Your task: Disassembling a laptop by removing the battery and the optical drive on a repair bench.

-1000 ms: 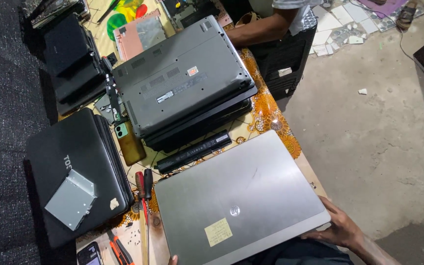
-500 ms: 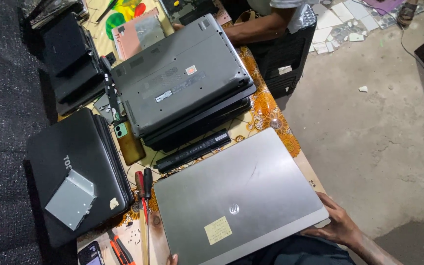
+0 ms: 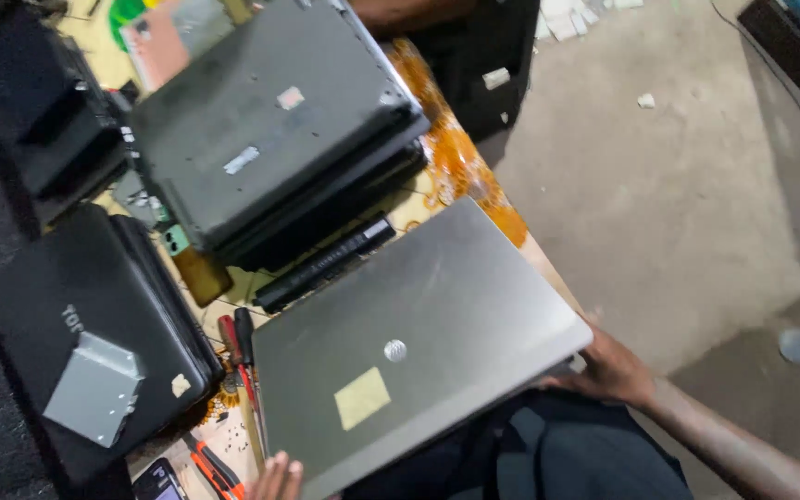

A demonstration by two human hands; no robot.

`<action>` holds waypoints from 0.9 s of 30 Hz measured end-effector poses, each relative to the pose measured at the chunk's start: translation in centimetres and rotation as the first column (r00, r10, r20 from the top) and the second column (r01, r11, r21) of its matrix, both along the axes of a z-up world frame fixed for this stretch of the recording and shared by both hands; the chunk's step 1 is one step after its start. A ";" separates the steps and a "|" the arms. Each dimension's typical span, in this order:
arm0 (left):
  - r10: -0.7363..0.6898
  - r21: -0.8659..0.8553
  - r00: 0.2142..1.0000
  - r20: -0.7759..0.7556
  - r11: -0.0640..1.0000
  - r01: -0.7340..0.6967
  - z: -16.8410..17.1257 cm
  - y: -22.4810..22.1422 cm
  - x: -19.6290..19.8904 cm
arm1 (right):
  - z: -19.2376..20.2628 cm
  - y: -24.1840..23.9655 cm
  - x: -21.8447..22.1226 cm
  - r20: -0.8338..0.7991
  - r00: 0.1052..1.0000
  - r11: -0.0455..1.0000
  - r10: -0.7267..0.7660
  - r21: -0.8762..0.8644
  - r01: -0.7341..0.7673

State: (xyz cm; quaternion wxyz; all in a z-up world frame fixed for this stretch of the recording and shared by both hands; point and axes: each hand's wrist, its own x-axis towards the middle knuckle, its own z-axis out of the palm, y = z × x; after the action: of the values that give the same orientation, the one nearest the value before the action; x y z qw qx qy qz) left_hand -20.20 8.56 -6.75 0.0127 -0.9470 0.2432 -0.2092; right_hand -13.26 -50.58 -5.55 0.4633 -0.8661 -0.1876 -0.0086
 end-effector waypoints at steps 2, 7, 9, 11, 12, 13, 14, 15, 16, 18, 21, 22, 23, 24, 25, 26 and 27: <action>0.015 -0.015 0.998 -0.063 1.000 -0.016 2.7 0.5 1.7 | -0.3 0.1 -0.8 -0.051 0.997 0.998 -0.057 -0.030 0.055; -0.182 -0.267 0.937 -0.299 0.958 0.101 8.9 1.0 8.2 | 2.3 0.5 0.5 -0.038 0.999 1.000 -0.013 -0.019 0.013; -0.012 -0.280 0.963 -0.268 0.958 -0.066 15.0 -4.0 9.7 | 2.8 0.6 0.6 -0.061 0.998 1.000 -0.008 -0.012 0.007; -0.002 -0.298 0.965 -0.263 0.951 -0.080 18.7 -7.1 11.2 | 3.4 0.8 0.5 -0.108 0.994 1.000 -0.018 0.023 0.021; 0.008 -0.318 0.967 -0.253 0.944 -0.091 20.5 -8.6 12.0 | 3.7 0.9 0.6 -0.149 0.988 0.998 -0.028 0.056 0.036; 0.010 -0.318 0.967 -0.253 0.944 -0.093 21.0 -9.2 12.8 | 4.1 1.2 0.4 -0.150 0.988 0.998 -0.026 0.056 0.035; -0.028 -0.371 0.979 -0.202 0.927 -0.050 21.6 -9.7 13.5 | 4.4 1.4 0.4 -0.134 0.990 0.998 -0.049 0.041 0.055; -0.063 -0.421 0.987 -0.147 0.907 -0.005 22.1 -10.3 14.3 | 4.8 1.7 0.4 -0.119 0.990 0.997 -0.072 0.026 0.076; -0.060 -0.420 0.988 -0.145 0.908 -0.007 21.5 -9.9 14.2 | 4.9 2.1 0.1 -0.117 0.991 0.997 -0.069 0.028 0.073; -0.086 -0.435 0.991 -0.102 0.900 0.033 20.5 -8.9 14.6 | 5.2 2.7 0.1 -0.122 0.978 0.984 -0.168 -0.086 0.158; -0.016 -0.440 0.988 -0.156 0.897 -0.055 20.2 -8.9 13.8 | 5.3 3.8 -0.3 -0.117 0.962 0.945 -0.245 -0.252 0.210; -0.003 -0.440 0.991 -0.134 0.896 -0.057 20.3 -9.3 14.1 | 5.3 4.1 -0.3 -0.096 0.968 0.948 -0.232 -0.246 0.203; -0.005 -0.474 0.996 -0.091 0.880 -0.039 20.4 -9.6 14.5 | 5.2 4.4 -0.3 -0.018 0.973 0.932 -0.232 -0.291 0.216; -0.008 -0.504 0.999 -0.051 0.863 -0.019 20.4 -9.8 14.7 | 5.0 4.8 -0.5 0.057 0.972 0.914 -0.228 -0.333 0.234; 0.005 -0.503 0.999 -0.031 0.864 -0.020 20.6 -9.7 14.8 | 4.7 4.9 -0.1 0.076 0.974 0.917 -0.216 -0.326 0.229; -0.010 -0.495 0.999 -0.044 0.869 -0.013 20.8 -9.7 14.9 | 4.5 5.0 0.1 0.144 0.979 0.908 -0.142 -0.375 0.187; -0.025 -0.487 0.998 -0.057 0.874 -0.005 21.0 -9.7 15.0 | 4.3 5.1 0.4 0.208 0.976 0.893 -0.064 -0.425 0.150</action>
State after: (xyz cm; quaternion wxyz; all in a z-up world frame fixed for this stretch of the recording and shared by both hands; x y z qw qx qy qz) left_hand -5.23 -1.17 14.27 -0.2344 -0.9245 0.1880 -0.2345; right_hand -12.90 -45.51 -1.27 0.2355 -0.9523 -0.1795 -0.0737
